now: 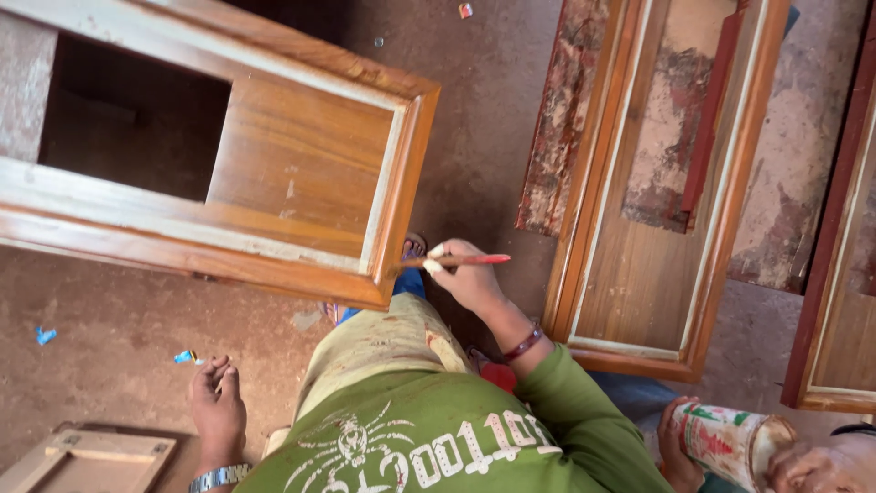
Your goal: The person applies a brown finish to wooden door frames using a paintbrush. They repeatedly dip the brush into a container and paint the edges and flat surfaces of multiple frames laid on a workbench.
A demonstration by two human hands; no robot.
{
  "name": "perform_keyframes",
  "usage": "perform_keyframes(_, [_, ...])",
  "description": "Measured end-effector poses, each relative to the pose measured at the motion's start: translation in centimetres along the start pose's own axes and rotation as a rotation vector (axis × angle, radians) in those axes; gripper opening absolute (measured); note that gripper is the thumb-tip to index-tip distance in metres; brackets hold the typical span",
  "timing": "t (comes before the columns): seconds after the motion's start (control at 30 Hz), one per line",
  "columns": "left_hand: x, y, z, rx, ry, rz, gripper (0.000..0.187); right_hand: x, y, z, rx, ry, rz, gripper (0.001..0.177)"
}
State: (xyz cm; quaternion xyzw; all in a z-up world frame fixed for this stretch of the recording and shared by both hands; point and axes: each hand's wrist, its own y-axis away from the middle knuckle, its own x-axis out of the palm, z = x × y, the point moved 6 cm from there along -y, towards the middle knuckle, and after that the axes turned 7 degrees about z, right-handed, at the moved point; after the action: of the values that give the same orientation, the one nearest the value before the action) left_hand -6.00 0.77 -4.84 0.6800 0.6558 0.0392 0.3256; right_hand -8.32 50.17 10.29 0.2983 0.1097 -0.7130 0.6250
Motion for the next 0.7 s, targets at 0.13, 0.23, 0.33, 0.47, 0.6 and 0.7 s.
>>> perform_keyframes(0.13, [0.8, -0.3, 0.7, 0.039, 0.025, -0.020, 0.031, -3.2, -4.8, -1.1, -0.082, 0.057, -0.130, 0.017])
perform_keyframes(0.23, [1.5, -0.4, 0.9, 0.045, 0.018, -0.025, 0.032, -5.8, -8.5, -1.8, -0.133, 0.097, -0.212, 0.017])
perform_keyframes(0.33, [2.4, -0.3, 0.8, 0.026, 0.079, -0.022, 0.032, -8.0, -12.0, -2.8, -0.153, 0.132, -0.278, 0.017])
perform_keyframes(0.47, [3.4, 0.1, 0.3, -0.048, 0.042, -0.050, 0.031, -10.4, -16.0, -4.0, -0.176, 0.170, -0.361, 0.020])
perform_keyframes(0.6, [4.3, 0.6, -0.4, -0.091, 0.052, -0.056, 0.031, -11.9, -18.9, -4.7, -0.174, 0.180, -0.417, 0.022])
perform_keyframes(0.7, [4.7, 0.8, -1.3, -0.069, 0.017, -0.056, 0.030, -13.0, -19.5, -4.2, -0.208, 0.230, -0.483, 0.022])
